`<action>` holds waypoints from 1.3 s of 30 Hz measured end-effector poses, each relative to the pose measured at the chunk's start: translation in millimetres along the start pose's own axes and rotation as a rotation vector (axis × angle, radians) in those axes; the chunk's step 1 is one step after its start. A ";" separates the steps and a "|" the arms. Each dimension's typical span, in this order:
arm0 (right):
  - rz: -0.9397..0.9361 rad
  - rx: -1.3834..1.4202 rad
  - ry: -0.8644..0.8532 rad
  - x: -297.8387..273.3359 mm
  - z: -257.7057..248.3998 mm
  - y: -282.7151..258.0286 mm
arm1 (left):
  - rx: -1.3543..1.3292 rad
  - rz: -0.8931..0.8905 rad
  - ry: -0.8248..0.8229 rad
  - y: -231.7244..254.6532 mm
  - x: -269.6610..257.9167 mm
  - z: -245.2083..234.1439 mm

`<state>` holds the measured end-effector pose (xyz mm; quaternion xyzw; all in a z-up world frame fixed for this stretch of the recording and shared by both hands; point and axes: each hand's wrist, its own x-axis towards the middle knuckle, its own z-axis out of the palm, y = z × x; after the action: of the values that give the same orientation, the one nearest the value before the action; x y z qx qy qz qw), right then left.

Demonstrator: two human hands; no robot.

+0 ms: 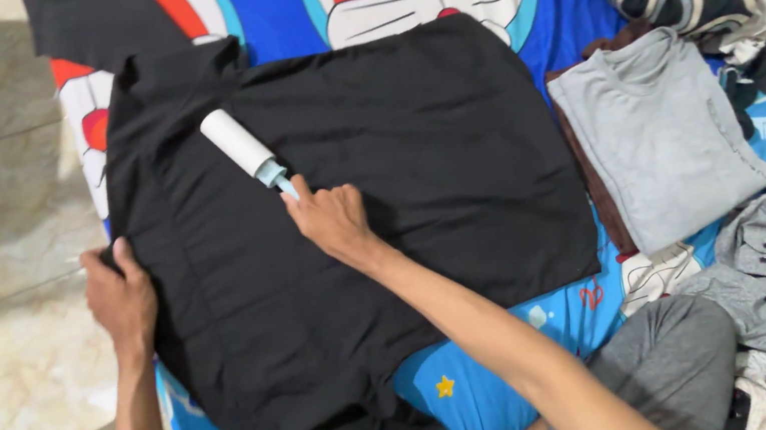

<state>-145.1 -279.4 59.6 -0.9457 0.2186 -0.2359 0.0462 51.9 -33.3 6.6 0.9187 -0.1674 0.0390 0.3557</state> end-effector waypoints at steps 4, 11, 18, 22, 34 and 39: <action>0.079 -0.211 0.065 7.8 4.3 78.2 | 0.020 -0.038 -0.005 10.5 -6.1 -7.6; 0.279 -0.352 0.109 20.7 -11.4 234.1 | 0.025 -0.040 -0.009 -22.4 3.6 5.8; 0.201 -0.232 -0.027 -13.9 -74.8 165.7 | 0.142 0.491 0.115 100.8 23.2 13.6; 0.038 -0.041 -0.092 -45.0 -55.7 127.2 | 0.135 0.867 -0.095 150.7 58.1 79.9; 0.225 -0.189 -0.029 -29.2 -52.9 234.4 | 0.164 0.697 -0.236 143.5 89.8 120.3; 0.286 -0.248 -0.004 -20.9 -59.8 282.0 | 0.174 0.707 -0.246 144.1 90.8 117.3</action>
<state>-300.1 -523.1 49.8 -0.9039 0.3782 -0.1963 -0.0373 83.5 -236.5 28.9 0.8288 -0.5113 0.0629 0.2183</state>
